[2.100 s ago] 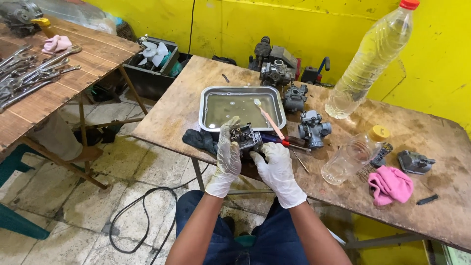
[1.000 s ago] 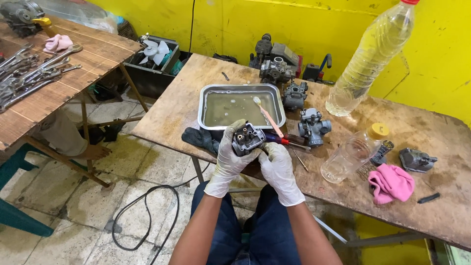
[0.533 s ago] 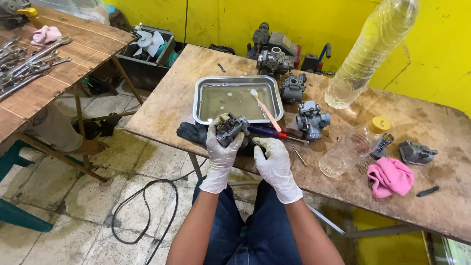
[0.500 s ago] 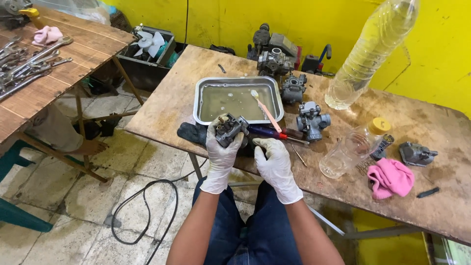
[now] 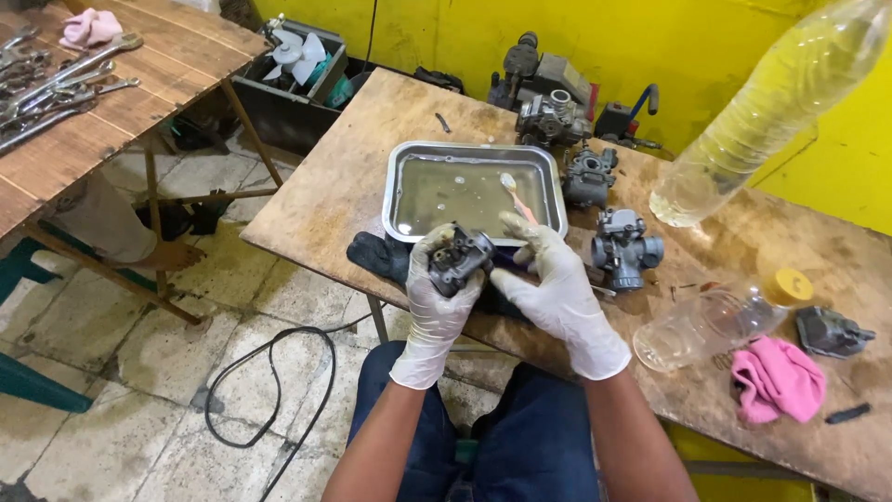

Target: The person pours a clear liquid from a plastic bottle into a carburetor held over a metal tray, then wipes the carburetor with a pink cloth. The person continues to wipe and rotate the carburetor, handling it with gloved hands.

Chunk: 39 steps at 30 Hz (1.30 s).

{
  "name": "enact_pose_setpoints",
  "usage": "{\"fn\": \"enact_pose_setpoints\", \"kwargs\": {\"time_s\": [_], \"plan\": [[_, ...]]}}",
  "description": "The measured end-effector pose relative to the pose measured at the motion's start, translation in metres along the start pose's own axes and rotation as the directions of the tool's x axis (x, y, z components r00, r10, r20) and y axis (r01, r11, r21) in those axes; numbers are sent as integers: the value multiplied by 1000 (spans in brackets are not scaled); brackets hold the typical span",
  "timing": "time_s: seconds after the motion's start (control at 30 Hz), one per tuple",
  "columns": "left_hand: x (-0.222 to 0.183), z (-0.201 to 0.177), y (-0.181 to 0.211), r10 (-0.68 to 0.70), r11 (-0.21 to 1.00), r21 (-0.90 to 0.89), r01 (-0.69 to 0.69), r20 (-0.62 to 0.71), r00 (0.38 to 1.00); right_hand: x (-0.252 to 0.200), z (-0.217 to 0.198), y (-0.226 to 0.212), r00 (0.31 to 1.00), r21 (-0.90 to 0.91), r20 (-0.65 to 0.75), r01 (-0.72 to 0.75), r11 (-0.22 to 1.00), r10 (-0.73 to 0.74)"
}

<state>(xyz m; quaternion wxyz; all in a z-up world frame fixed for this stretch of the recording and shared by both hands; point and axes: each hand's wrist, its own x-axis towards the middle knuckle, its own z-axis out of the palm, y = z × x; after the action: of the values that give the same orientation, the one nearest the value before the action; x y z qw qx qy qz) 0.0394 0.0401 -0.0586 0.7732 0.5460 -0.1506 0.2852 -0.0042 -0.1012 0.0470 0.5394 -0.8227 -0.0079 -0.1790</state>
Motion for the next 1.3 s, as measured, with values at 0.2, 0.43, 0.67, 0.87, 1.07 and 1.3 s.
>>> {"fn": "enact_pose_setpoints", "kwargs": {"time_s": [0.2, 0.43, 0.67, 0.87, 1.07, 1.3], "plan": [[13, -7, 23, -115, 984, -104, 141, 227, 967, 14, -13, -31, 883, -34, 468, 71, 997, -47], [29, -25, 35, -200, 963, -44, 265, 542, 816, 7, 6, -12, 914, -105, 404, 71, 992, -22], [43, -30, 26, -36, 901, -321, 292, 615, 788, -33, 12, 57, 961, -288, 72, 276, 917, -266], [98, -45, 34, -553, 830, 132, 542, 323, 768, -45, 25, 66, 988, -302, -143, 12, 953, -57], [147, -21, 76, -718, 343, 927, 151, 155, 678, -44, 25, 68, 962, -340, -127, 188, 922, -243], [190, -6, -18, -507, 462, 859, -220, 459, 730, -41, 27, 74, 928, -312, -102, 311, 898, -357]]}}
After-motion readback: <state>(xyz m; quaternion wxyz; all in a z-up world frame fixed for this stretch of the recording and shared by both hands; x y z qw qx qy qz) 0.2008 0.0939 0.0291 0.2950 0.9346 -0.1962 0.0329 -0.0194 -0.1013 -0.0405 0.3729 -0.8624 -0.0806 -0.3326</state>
